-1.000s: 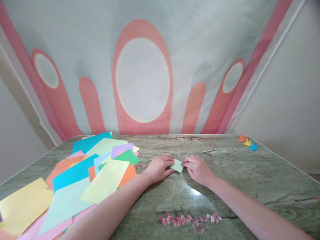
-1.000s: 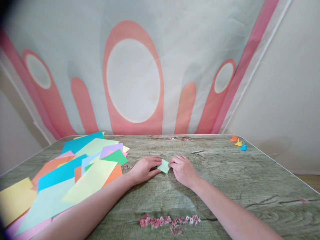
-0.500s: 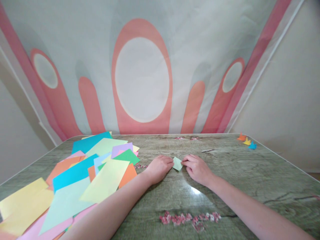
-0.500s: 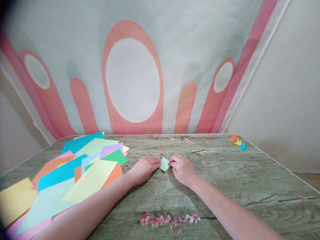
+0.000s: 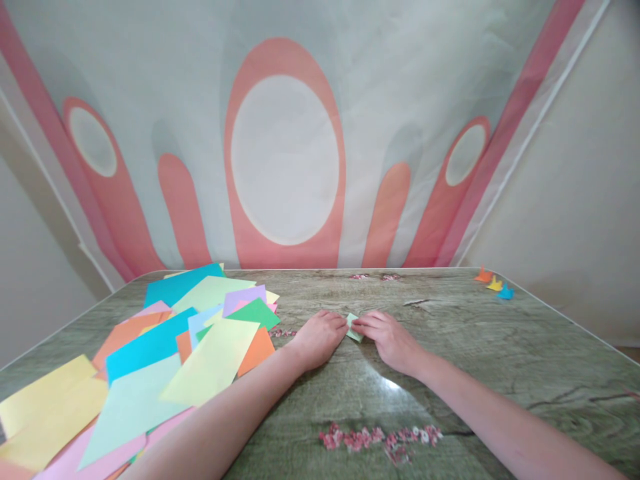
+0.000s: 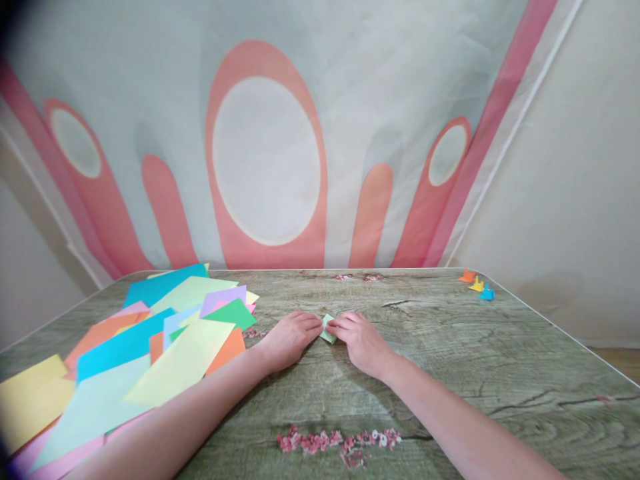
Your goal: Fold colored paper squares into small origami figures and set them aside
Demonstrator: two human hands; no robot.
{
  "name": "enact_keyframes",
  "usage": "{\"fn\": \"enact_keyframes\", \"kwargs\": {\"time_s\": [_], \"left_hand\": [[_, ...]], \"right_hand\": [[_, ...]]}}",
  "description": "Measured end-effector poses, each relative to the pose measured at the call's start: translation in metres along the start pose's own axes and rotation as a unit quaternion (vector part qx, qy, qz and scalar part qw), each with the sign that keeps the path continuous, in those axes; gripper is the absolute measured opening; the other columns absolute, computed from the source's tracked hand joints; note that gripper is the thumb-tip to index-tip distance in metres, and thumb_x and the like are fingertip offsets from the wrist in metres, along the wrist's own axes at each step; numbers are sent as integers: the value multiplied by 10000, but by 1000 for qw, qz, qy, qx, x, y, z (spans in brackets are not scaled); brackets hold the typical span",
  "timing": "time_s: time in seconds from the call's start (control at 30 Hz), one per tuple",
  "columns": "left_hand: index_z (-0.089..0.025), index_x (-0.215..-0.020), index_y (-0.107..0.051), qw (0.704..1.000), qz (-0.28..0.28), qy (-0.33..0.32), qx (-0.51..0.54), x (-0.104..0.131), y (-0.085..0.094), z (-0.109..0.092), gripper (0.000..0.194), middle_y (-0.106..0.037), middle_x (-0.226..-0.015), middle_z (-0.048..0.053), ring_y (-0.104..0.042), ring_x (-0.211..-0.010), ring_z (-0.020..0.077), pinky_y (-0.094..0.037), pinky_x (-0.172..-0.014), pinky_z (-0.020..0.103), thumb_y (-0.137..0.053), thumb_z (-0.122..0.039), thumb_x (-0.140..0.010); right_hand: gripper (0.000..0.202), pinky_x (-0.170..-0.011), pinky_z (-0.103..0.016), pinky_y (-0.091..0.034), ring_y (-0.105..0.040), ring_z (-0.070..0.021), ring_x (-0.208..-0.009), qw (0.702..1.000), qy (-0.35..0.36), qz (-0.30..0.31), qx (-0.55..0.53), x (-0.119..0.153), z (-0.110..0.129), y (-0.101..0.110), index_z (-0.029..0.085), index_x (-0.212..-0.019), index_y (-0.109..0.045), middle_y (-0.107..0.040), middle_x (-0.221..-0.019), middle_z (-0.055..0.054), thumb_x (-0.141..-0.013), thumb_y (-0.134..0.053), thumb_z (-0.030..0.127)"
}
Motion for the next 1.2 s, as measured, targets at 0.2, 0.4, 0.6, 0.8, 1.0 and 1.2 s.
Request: {"fn": "enact_keyframes", "kwargs": {"time_s": [0.2,0.4,0.6,0.8,1.0,1.2], "left_hand": [[-155,-1105,-543,1000,-5,13,18,0,-1,1,313,-605,-1072,91,-510,-1065,201,-367,-937,346,-434,-98,-817],[-164,-1094,-548,999,-2,27,17,0,-1,1,318,-593,-1085,92,-500,-1070,206,-365,-939,355,-432,-100,-805],[-152,-1080,-546,999,7,38,0,0,0,-1,307,-579,-1092,97,-474,-1088,213,-344,-950,352,-446,-104,-794],[-131,-1055,-540,994,24,102,-24,1,-1,-9,301,-584,-1008,121,-505,-984,241,-395,-851,359,-451,-119,-768],[-81,-1159,-485,990,40,124,-55,2,-7,-22,363,-534,-1151,172,-494,-1037,260,-383,-878,384,-395,-139,-813],[-94,-1195,-471,989,38,133,-57,2,-11,-20,371,-522,-1172,168,-492,-1047,257,-374,-880,383,-364,-138,-842]], "right_hand": [[364,-852,-385,-439,-518,-197,-1004,1000,-4,-6,-26,-1,-1,0,212,-1173,-567,-641,-1085,-62,-856,-429,98],[522,-875,-386,-452,-525,-186,-1004,996,-21,-38,-81,1,-7,2,183,-1174,-558,-636,-1080,-69,-749,-358,-44],[480,-860,-377,-469,-550,-183,-976,996,-33,-47,-65,2,-13,3,184,-1031,-641,-645,-1033,-73,-702,-377,-46],[484,-855,-358,-470,-542,-182,-975,997,-36,-30,-54,1,-10,2,173,-1022,-647,-640,-1037,-80,-700,-373,-64],[453,-845,-365,-473,-542,-189,-976,998,-31,-29,-36,1,-8,0,174,-1007,-654,-636,-1044,-83,-708,-394,-45],[479,-863,-353,-471,-559,-180,-984,999,-27,-19,-21,2,-10,2,185,-1055,-644,-638,-1074,-69,-711,-387,-28]]}}
Point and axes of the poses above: each hand's wrist, its own x-axis away from the middle knuckle, its own y-axis out of the back of the hand, z = x × y, the point moved 8 cm from there along -x, towards the middle knuckle
